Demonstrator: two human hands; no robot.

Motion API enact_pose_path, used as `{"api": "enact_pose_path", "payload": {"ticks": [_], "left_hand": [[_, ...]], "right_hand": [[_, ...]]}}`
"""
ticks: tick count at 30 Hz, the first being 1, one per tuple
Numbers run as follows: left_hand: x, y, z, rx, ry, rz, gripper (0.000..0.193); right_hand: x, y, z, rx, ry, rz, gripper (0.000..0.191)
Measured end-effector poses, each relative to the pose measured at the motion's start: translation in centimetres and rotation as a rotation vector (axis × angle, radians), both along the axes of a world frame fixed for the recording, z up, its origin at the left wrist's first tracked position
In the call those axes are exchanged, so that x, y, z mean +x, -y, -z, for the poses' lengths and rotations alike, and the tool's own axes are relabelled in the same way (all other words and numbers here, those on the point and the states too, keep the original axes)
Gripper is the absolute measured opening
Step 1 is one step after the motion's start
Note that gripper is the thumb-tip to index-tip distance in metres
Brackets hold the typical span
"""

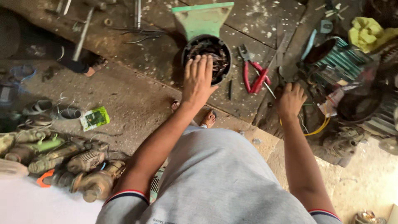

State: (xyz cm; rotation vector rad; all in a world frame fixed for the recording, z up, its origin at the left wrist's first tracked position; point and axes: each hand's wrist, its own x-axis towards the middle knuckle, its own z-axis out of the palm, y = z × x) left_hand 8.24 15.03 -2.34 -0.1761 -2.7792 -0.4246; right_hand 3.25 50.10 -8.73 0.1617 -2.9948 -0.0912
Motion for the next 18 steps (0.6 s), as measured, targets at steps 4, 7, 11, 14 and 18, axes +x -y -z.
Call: {"api": "enact_pose_path", "payload": {"ticks": [4, 7, 11, 14, 18], "left_hand": [[0.4, 0.3, 0.9, -0.018, -0.007, -0.005, 0.107], [0.3, 0.7, 0.7, -0.026, -0.002, 0.023, 0.103], [0.1, 1.7, -0.6, -0.028, -0.001, 0.081, 0.104], [-0.5, 3.2, -1.8, 0.093, 0.087, 0.158, 0.101], [-3.9, 7.5, -2.8, 0.357, 0.177, 0.086, 0.052]], "right_hand": [[0.0, 0.4, -0.5, -0.210, -0.131, -0.019, 0.021], [0.8, 1.6, -3.1, -1.193, 0.101, 0.265, 0.022], [4.2, 5.2, -9.2, -1.702, 0.363, 0.215, 0.024], [6.3, 9.7, -12.4, -1.243, 0.493, 0.158, 0.023], [7.6, 15.4, -14.4, -0.736, 0.243, -0.212, 0.023]]}}
